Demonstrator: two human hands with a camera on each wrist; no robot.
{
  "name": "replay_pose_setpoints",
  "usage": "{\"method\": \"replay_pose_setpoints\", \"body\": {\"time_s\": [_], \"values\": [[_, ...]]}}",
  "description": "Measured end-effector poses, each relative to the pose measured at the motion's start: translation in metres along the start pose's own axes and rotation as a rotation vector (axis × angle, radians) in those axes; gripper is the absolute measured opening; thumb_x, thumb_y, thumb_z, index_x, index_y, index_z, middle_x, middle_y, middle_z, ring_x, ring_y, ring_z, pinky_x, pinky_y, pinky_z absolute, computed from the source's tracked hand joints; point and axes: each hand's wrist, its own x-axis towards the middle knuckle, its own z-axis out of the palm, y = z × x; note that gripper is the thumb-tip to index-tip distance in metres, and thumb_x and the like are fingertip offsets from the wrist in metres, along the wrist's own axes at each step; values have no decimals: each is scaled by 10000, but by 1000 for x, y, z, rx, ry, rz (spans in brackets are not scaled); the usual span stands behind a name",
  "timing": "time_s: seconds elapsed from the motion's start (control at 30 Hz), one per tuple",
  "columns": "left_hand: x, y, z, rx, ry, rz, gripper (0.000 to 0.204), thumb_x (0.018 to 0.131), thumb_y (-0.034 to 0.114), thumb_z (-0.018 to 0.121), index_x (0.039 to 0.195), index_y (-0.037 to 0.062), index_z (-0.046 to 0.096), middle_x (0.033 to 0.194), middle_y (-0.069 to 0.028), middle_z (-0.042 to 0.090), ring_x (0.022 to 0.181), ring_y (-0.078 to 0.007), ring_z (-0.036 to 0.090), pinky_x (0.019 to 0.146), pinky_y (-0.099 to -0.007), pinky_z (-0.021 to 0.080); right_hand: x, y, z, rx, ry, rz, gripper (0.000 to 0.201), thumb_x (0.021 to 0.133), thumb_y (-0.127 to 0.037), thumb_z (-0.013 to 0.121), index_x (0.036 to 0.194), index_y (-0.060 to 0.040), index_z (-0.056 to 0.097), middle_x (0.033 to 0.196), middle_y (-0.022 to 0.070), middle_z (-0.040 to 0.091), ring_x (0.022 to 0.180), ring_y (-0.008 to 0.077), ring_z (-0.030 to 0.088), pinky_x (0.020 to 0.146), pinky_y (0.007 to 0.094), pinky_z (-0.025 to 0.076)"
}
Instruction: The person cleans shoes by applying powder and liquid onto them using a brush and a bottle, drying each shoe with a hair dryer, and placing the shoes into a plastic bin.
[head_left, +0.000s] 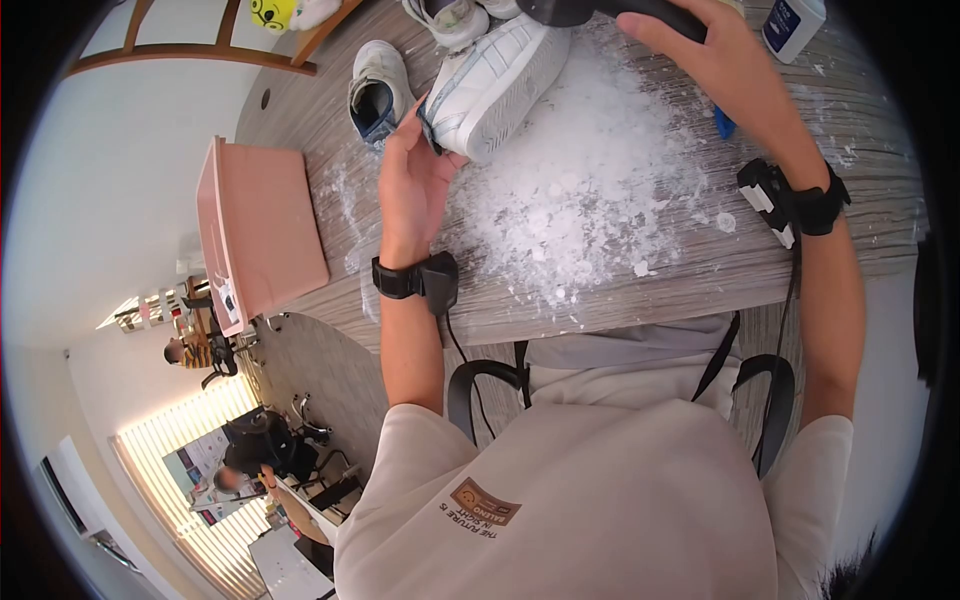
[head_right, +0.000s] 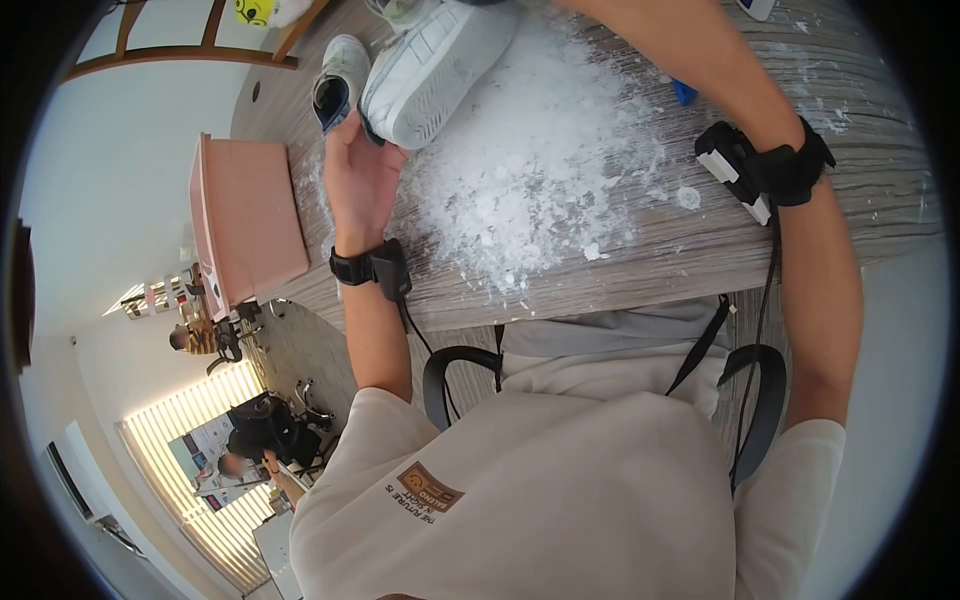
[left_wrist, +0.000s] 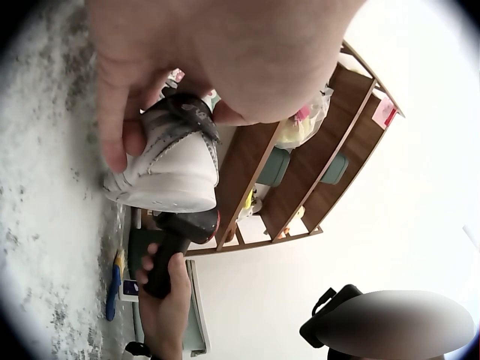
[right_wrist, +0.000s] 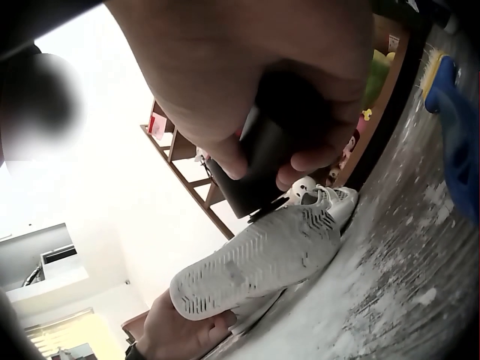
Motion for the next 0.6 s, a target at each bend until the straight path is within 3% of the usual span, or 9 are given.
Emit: {"method": "replay_pose_setpoints", "body": {"time_s": [0.03, 0.27, 0.37, 0.43, 0.6], "values": [[0, 0, 0, -2, -5, 3, 569, 1039, 268, 448, 1520, -19, 349, 1529, -166, 484, 1392, -291, 501, 1076, -472, 475, 0, -4, -2, -21, 1, 51, 409, 938, -178, 709, 1269, 54, 646, 1013, 137, 722, 876, 179, 661, 808, 303, 523], [0, 1, 0, -2, -20, 3, 566, 1039, 285, 448, 1506, -25, 375, 1526, -168, 486, 1390, -300, 503, 1082, -470, 472, 1, 6, 0, -68, 17, -43, 425, 947, -204, 705, 1281, 49, 640, 1026, 143, 725, 904, 183, 665, 820, 299, 518], [0, -2, -6, -17, -30, -2, 551, 1030, 285, 501, 1485, -19, 434, 1515, -154, 495, 1375, -259, 509, 1101, -432, 445, -3, -1, 2, -68, -24, -82, 437, 944, -214, 713, 1288, 45, 640, 1046, 148, 729, 932, 183, 673, 840, 295, 519], [1, -10, -11, 280, -15, 47, 504, 1007, 266, 569, 1429, 1, 495, 1501, -138, 501, 1359, -230, 502, 1104, -400, 422, 1, 13, 7, -55, -33, -145, 439, 940, -218, 721, 1288, 39, 645, 1052, 150, 732, 947, 182, 676, 853, 295, 520], [5, -13, -13, 628, -98, 323, 376, 926, 160, 717, 1264, 51, 592, 1497, -107, 460, 1335, -200, 471, 1102, -357, 388, 3, 4, -1, -46, -6, 116, 444, 938, -236, 723, 1271, 50, 654, 1051, 170, 735, 962, 206, 681, 880, 318, 523]]}}
